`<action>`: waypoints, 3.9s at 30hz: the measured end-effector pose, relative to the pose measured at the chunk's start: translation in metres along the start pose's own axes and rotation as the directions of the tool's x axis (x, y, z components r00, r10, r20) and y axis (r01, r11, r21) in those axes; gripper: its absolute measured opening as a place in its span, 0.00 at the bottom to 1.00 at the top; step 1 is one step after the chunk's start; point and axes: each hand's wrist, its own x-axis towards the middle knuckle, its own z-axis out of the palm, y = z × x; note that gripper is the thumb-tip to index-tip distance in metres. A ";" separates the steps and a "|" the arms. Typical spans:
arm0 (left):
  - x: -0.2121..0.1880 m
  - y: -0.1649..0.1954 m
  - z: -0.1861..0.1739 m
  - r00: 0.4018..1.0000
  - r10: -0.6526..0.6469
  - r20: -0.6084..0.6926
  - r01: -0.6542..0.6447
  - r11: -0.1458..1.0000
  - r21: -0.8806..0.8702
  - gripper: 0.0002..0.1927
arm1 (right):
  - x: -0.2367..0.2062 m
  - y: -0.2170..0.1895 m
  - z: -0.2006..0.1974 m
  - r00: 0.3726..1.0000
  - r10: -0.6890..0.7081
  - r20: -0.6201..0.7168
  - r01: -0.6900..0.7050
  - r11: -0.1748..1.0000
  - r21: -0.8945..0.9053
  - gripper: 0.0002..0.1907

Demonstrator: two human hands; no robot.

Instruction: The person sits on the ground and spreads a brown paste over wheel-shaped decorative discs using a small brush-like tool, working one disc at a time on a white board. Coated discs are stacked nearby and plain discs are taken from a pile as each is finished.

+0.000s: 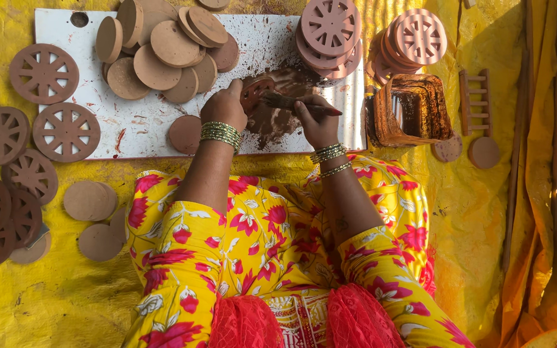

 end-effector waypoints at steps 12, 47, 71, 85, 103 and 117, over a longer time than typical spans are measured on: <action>-0.001 0.012 0.004 1.000 0.015 0.014 -0.017 0.995 0.103 0.17 | -0.002 -0.043 0.004 0.999 0.010 0.044 -0.003 0.988 -0.155 0.08; 0.007 -0.010 -0.014 0.990 -0.139 0.013 0.140 0.989 -0.051 0.16 | -0.005 -0.017 -0.014 0.995 0.096 -0.039 -0.103 0.910 -0.402 0.16; 0.007 -0.004 -0.002 0.991 -0.106 -0.081 0.101 0.993 -0.065 0.08 | -0.010 -0.041 0.002 0.997 -0.057 0.060 0.055 0.998 0.031 0.14; 0.007 -0.002 0.002 0.992 -0.074 -0.098 0.068 0.996 -0.065 0.09 | -0.011 -0.051 0.012 0.976 -0.195 0.094 0.214 0.941 -0.263 0.11; 0.000 0.011 0.004 0.989 0.106 -0.101 -0.109 0.994 -0.028 0.08 | -0.003 -0.071 0.012 0.974 -0.194 0.116 0.225 0.883 -0.411 0.11; -0.002 0.011 0.005 0.990 0.085 -0.114 -0.088 0.996 -0.026 0.09 | -0.004 -0.078 0.014 0.978 -0.167 0.123 0.199 0.922 -0.332 0.10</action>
